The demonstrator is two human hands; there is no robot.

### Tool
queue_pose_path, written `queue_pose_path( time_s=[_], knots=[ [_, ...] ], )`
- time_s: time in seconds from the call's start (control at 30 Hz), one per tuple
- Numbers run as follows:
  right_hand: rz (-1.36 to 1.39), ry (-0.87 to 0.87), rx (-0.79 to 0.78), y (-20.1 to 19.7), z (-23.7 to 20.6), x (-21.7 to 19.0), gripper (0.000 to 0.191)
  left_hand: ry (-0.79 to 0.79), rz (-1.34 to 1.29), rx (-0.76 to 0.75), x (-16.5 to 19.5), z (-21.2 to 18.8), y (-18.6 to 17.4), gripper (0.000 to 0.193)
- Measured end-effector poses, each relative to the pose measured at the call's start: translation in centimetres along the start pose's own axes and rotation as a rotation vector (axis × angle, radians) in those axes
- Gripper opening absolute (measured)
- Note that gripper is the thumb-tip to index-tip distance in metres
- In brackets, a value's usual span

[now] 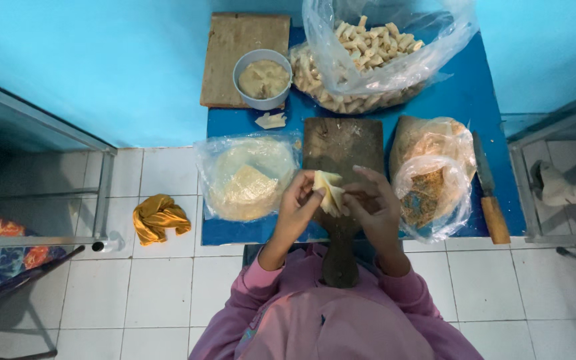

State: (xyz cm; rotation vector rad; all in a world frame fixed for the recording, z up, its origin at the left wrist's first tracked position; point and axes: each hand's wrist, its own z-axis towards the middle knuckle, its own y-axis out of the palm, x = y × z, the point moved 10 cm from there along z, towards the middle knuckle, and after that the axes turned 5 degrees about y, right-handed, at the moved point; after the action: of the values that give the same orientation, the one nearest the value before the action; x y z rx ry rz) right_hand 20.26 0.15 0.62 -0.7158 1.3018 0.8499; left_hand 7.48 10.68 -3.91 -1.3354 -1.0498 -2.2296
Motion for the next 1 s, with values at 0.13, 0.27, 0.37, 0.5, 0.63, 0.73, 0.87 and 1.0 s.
queue_pose_path(
  time_s=[0.13, 0.27, 0.37, 0.5, 0.63, 0.73, 0.87, 1.0],
  knots=[
    [-0.036, 0.028, -0.054, 0.6, 0.4, -0.1, 0.059, -0.033, 0.005, 0.008, 0.4, 0.2, 0.7, 0.027],
    [-0.101, 0.033, 0.003, 0.2, 0.3, 0.1, 0.056, -0.126, -0.001, -0.038, 0.7, -0.3, 2.0, 0.043],
    [-0.073, 0.069, -0.008, 0.0, 0.6, 0.4, 0.054, -0.109, 0.087, -0.038, 0.7, -0.2, 1.9, 0.033],
    [-0.025, 0.193, 0.091, -2.5, 1.8, 0.7, 0.049, -0.095, -0.018, 0.004, -0.6, -0.2, 0.9, 0.033],
    [0.066, 0.114, 0.238, -5.6, 3.3, -1.4, 0.045, -0.142, -0.052, 0.046, -1.8, -0.9, -0.5, 0.028],
    [-0.1, -0.161, 0.353, -6.7, 4.4, -4.7, 0.041, -0.182, -0.084, 0.071, -2.2, -1.4, -0.8, 0.023],
    [-0.716, -0.429, 0.34, -3.3, 5.5, -7.0, 0.032, -0.215, -0.055, 0.071, -2.1, -1.7, -0.7, 0.022],
    [-1.005, -0.371, 0.074, 0.0, 6.9, -4.6, 0.037, -0.213, -0.083, 0.09, -2.1, -1.8, -0.6, 0.024]
  ],
)
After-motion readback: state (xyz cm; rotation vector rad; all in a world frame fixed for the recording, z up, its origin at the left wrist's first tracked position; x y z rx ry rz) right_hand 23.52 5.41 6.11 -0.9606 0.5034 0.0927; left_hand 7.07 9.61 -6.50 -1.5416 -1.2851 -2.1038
